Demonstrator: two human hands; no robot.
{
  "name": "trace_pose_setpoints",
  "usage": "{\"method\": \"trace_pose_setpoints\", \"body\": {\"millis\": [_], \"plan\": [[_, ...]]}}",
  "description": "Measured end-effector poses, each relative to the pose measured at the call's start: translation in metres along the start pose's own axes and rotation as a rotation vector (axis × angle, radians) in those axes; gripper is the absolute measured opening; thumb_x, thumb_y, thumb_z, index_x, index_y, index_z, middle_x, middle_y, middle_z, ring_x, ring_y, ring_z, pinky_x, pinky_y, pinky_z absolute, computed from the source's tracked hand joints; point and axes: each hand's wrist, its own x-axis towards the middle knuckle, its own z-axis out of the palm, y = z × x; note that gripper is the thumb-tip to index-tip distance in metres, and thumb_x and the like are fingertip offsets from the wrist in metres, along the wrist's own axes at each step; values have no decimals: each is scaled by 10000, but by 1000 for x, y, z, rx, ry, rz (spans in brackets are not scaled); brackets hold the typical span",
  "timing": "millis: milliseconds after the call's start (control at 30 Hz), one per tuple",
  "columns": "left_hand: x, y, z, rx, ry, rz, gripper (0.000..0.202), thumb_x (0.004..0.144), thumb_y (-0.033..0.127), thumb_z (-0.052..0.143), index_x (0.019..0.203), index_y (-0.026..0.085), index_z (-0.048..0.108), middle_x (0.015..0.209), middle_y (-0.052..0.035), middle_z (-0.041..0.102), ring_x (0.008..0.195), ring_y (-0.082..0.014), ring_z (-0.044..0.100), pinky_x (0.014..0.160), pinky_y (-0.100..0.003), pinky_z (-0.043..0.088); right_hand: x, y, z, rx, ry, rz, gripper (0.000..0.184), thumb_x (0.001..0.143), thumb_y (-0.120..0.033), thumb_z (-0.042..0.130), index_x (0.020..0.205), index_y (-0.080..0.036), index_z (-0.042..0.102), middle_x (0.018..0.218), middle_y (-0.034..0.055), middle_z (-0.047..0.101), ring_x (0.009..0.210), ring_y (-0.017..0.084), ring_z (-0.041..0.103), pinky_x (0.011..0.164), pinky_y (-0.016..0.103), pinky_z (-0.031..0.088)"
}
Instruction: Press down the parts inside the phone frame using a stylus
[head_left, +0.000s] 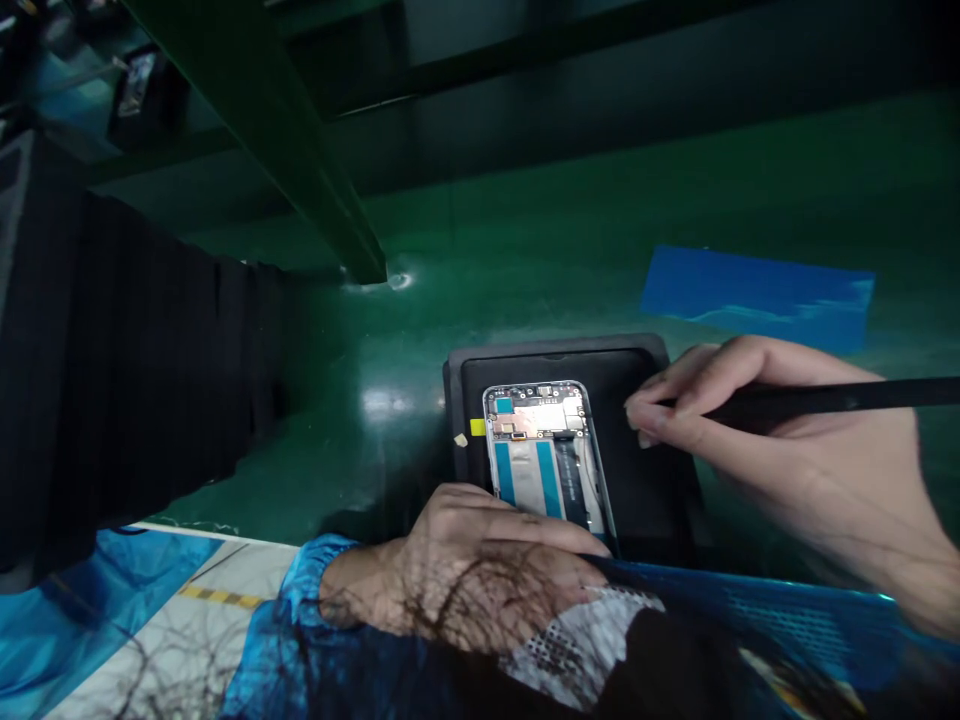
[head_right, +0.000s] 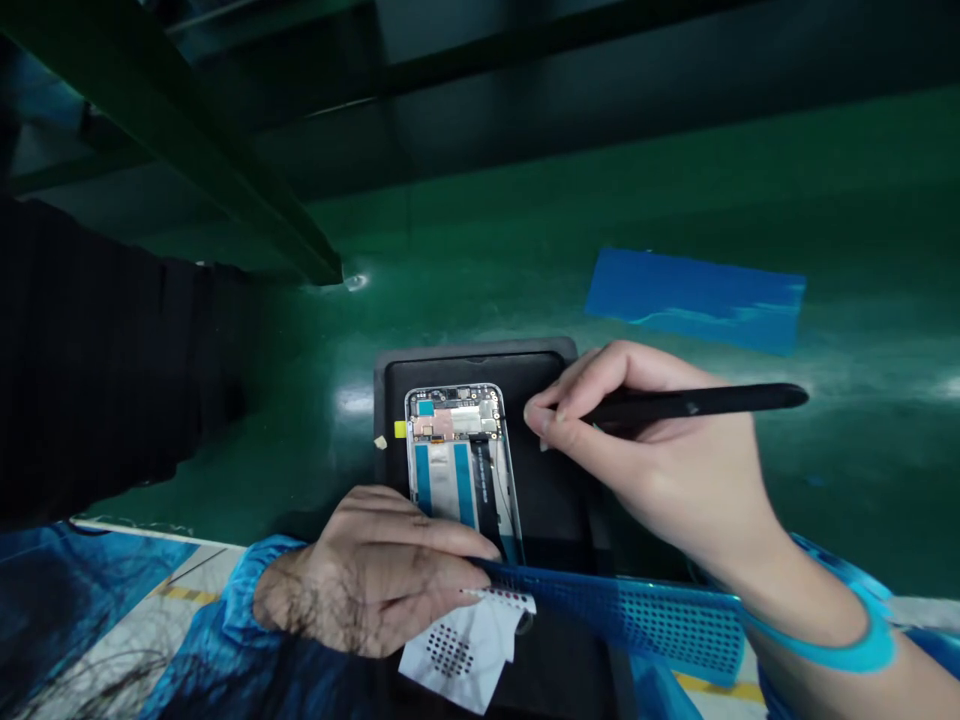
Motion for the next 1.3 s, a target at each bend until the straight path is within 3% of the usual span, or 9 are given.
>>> {"method": "trace_pose_setpoints", "body": {"millis": [100,200,333,500,667,833,1033,1167,1300], "plan": [[2,4,3,-224,113,-110,273,873,193,800,1138,213,738,1193,49,833,895,-80,824,888,-96,635,0,0,-2,-27,-16,9,250,686,-215,837,580,-282,622,655,-10,753,619,172,721,577,282,583],[3,9,7,-209,182,-155,160,916,205,753,1075,221,744,1140,55,847,846,-73,825,834,-110,652,1,-2,-3,-51,-29,14,248,701,-241,845,585,-294,631,656,-7,754,615,189,722,574,310,592],[0,7,10,-244,152,-159,232,940,222,727,1167,269,718,1199,55,831,921,-107,828,842,-164,677,1,-2,-3,-54,-28,18,260,707,-277,846,584,-308,619,668,-16,755,624,209,722,576,344,595],[-2,4,11,-266,111,-176,247,913,244,766,1155,256,723,1215,54,827,880,-87,825,876,-139,662,0,-2,-2,-79,-40,23,246,713,-248,823,580,-310,625,672,-29,759,624,194,726,575,324,593],[0,5,9,-230,169,-156,199,929,238,742,1127,240,730,1183,56,837,861,-77,822,839,-125,657,-1,-2,-3,-92,-41,3,246,716,-246,816,580,-312,622,663,-33,755,621,193,726,571,317,594],[1,1,7,-191,50,-106,237,877,237,791,1112,242,763,1206,47,829,834,-93,829,823,-115,664,-2,-2,-2,-91,-65,-29,240,749,-244,804,611,-318,622,689,-29,753,648,202,728,570,327,593],[5,8,8,-154,195,-122,132,930,231,722,1057,214,752,1136,40,850,843,-80,822,759,-136,663,-9,4,-2,-106,-92,-166,265,784,-162,786,635,-308,623,724,-35,717,691,171,705,607,326,565],[7,9,9,-130,199,-100,132,915,220,737,1045,196,751,1132,22,852,794,-73,813,751,-132,656,-12,13,-2,-96,-103,-293,261,762,-123,796,647,-299,641,743,-39,710,695,157,704,643,338,552],[7,8,9,-50,175,-86,98,934,251,719,1014,202,747,1101,26,858,749,-68,805,723,-135,658,-7,18,-2,-35,-90,-280,253,730,-119,813,654,-292,646,765,-24,720,712,167,711,655,341,565]]}}
